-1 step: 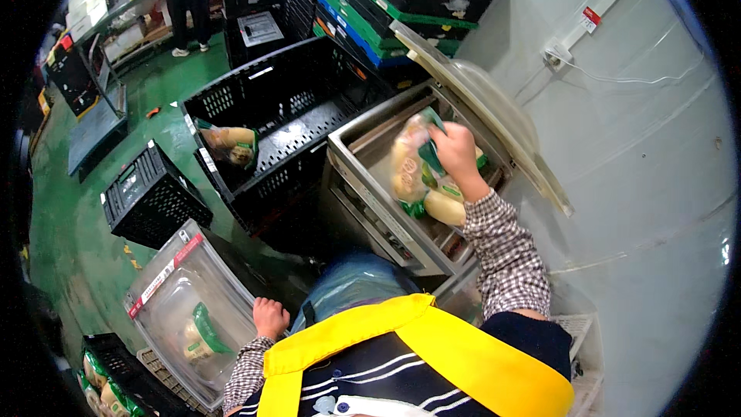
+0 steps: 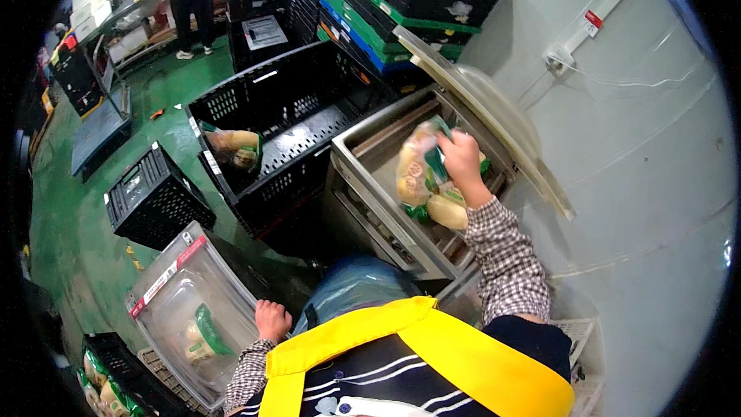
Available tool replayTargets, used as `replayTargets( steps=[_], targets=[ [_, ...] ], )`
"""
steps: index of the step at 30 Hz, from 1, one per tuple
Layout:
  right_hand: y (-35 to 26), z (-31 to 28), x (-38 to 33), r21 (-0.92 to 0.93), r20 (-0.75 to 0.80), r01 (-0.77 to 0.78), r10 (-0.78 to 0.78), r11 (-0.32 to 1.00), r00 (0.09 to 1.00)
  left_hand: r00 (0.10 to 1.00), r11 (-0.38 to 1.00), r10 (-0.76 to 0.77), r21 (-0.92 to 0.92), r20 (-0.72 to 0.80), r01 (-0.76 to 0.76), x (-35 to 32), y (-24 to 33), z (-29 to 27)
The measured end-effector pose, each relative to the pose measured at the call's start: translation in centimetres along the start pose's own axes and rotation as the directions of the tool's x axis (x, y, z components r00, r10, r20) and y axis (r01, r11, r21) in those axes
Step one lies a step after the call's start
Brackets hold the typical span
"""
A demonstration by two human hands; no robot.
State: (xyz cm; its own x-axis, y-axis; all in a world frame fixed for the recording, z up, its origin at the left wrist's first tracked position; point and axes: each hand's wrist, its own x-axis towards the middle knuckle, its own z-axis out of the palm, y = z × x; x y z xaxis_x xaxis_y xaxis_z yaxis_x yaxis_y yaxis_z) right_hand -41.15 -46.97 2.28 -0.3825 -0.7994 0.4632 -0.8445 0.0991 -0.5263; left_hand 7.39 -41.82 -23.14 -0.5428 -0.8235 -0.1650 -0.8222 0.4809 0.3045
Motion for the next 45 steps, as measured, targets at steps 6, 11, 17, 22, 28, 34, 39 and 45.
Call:
replayTargets(
  steps=[6, 11, 17, 22, 28, 34, 39, 45],
  targets=[
    [7.6, -0.1, -4.2, 0.615, -0.040, -0.385, 0.515, 0.688, 0.856, 1.000, 1.000, 0.007, 0.011, 0.021, -0.008, 0.3, -0.3, 0.7],
    [11.4, -1.4, -8.5, 0.616, -0.089, -0.458, 0.635, 0.640, 0.767, 1.000, 1.000, -0.001, 0.014, 0.027, 0.001, 0.1, -0.5, 1.0],
    [20.4, -4.1, -12.8, 0.283, -0.069, -0.551, 0.589, 0.785, 0.805, 1.000, 1.000, 0.010, 0.009, 0.001, -0.010, 0.3, -0.1, 1.3],
    [20.1, -4.7, -13.7, 0.221, 0.011, -0.482, 0.493, 0.848, 0.870, 0.999, 1.000, -0.002, 0.027, -0.048, 0.003, -0.4, -0.9, 1.4],
    [10.1, -8.6, -16.9, 0.239, -0.179, -0.534, 0.578, 0.811, 0.797, 0.980, 0.999, 0.012, 0.040, -0.197, -0.004, -0.6, 0.2, 0.7],
    [9.9, -12.3, -24.5, -0.033, -0.237, -0.565, 0.542, 0.825, 0.806, 0.964, 0.992, 0.063, 0.121, -0.260, -0.032, -1.7, 3.2, -2.0],
    [9.0, -10.9, -28.3, -0.213, -0.060, -0.540, 0.540, 0.815, 0.839, 0.986, 0.997, 0.008, 0.080, -0.169, 0.006, -2.2, 2.3, 0.8],
    [8.1, -9.2, -32.0, -0.180, 0.289, -0.591, 0.617, 0.786, 0.732, 0.982, 0.995, -0.077, 0.046, -0.171, 0.086, -3.3, 4.2, 1.2]
  ],
)
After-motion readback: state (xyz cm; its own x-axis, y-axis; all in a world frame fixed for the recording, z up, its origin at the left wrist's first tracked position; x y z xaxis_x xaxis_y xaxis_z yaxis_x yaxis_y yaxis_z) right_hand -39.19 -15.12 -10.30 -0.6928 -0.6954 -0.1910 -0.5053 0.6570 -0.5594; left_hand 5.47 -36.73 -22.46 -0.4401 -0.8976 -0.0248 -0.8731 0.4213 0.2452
